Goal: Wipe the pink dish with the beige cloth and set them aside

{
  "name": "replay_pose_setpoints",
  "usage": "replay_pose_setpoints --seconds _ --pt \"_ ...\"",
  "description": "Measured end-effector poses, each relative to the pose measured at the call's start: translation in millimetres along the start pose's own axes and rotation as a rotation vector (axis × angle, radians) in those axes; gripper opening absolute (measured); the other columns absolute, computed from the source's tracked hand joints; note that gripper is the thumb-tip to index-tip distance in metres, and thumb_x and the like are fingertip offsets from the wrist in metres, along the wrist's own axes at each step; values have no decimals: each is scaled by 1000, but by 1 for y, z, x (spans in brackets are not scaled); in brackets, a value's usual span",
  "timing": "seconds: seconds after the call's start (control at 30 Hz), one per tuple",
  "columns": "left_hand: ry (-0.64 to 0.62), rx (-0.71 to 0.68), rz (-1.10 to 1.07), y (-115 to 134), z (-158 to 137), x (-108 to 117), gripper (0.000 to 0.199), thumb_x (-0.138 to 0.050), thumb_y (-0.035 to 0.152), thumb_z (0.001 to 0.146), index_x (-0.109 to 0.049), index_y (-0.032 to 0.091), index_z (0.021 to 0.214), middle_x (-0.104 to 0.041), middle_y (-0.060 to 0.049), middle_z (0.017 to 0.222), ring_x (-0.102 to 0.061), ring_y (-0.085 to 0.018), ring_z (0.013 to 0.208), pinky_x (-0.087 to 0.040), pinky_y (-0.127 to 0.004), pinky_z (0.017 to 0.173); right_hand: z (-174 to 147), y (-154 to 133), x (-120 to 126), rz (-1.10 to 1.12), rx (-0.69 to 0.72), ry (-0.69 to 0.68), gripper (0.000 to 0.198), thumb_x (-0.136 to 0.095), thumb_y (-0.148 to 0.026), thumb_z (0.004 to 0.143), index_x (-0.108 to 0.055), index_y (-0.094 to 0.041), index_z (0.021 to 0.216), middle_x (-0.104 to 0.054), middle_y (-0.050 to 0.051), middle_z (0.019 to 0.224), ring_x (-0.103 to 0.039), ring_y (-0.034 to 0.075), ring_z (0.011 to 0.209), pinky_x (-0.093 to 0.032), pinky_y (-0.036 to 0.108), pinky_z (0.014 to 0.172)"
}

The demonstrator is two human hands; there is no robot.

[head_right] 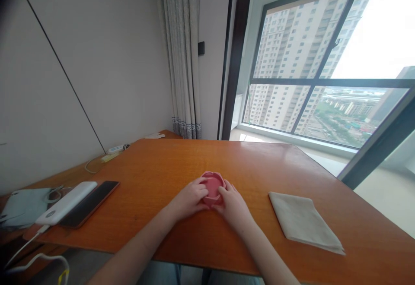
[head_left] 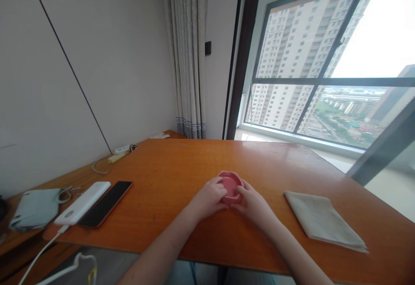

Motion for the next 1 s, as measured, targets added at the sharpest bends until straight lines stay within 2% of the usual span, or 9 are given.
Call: replay_pose_setpoints --seconds 0.07,0.13,0.23,0.33,0.43,0.53,0.63,0.8,1.0 --pt "-58 23 -16 -4 -13 4 17 -63 36 77 -61 19 79 -63 -7 93 -51 -23 102 -37 -35 94 -10 -13 -9 74 39 -32 35 -65 -33 68 -60 -22 101 -45 11 135 -47 26 121 -39 37 99" --pt "-58 97 -25 -13 -28 13 19 -65 38 75 -60 19 78 -63 -6 93 -53 -21 92 -41 -32 85 -19 -16 -11 160 50 -84 54 -61 -35 72 -48 -24 124 -42 9 140 -45 25 125 -37 39 103" --pt "33 280 7 -41 -53 39 20 -65 37 75 -60 20 82 -62 -6 97 -54 -21 92 -42 -32 83 -30 9 3 181 -24 -74 63 -50 -41 79 -32 -28 138 -46 7 138 -43 22 127 -33 40 107" --pt "146 506 127 -80 -82 72 20 -65 36 74 -61 19 84 -63 -7 97 -55 -23 92 -41 -34 84 -39 66 38 -2 -157 132 46 -46 -41 80 -51 -26 123 -51 11 132 -44 25 126 -30 34 108" --pt "167 666 272 -120 -110 97 19 -60 37 76 -62 18 77 -64 -9 94 -56 -24 89 -43 -34 80 -58 136 80 -261 -342 296 46 -41 -41 79 -55 -20 117 -55 16 125 -50 28 119 -37 37 102" --pt "142 781 366 -152 -134 110 24 -58 39 75 -62 16 74 -65 -12 90 -57 -26 86 -43 -35 77 -88 202 109 -442 -586 290 54 -39 -45 78 -57 -7 112 -61 24 111 -57 37 106 -43 47 91" --pt "129 823 402 -173 -151 113 28 -55 42 75 -64 15 76 -65 -12 85 -58 -26 82 -44 -35 74 -115 247 121 -494 -728 254 52 -40 -50 78 -64 -8 96 -64 27 99 -61 41 94 -46 49 76" --pt "131 863 446 -190 -164 110 30 -54 43 74 -65 15 80 -65 -14 92 -58 -28 88 -44 -36 77 -130 281 119 -316 -790 272 36 -53 -55 68 -61 -21 59 -65 24 73 -64 40 70 -45 50 61" --pt "92 831 414 -191 -163 101 30 -53 42 75 -65 16 83 -66 -12 87 -59 -28 86 -43 -36 76 -125 287 116 -120 -823 189 39 -56 -60 62 -55 -23 47 -65 23 66 -63 38 63 -45 52 65"
Point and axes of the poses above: each hand's wrist, its own z-axis towards the middle knuckle, its own x-axis out of the back of the hand, y = z × x, the point moved 4 cm from there along z, towards the middle knuckle
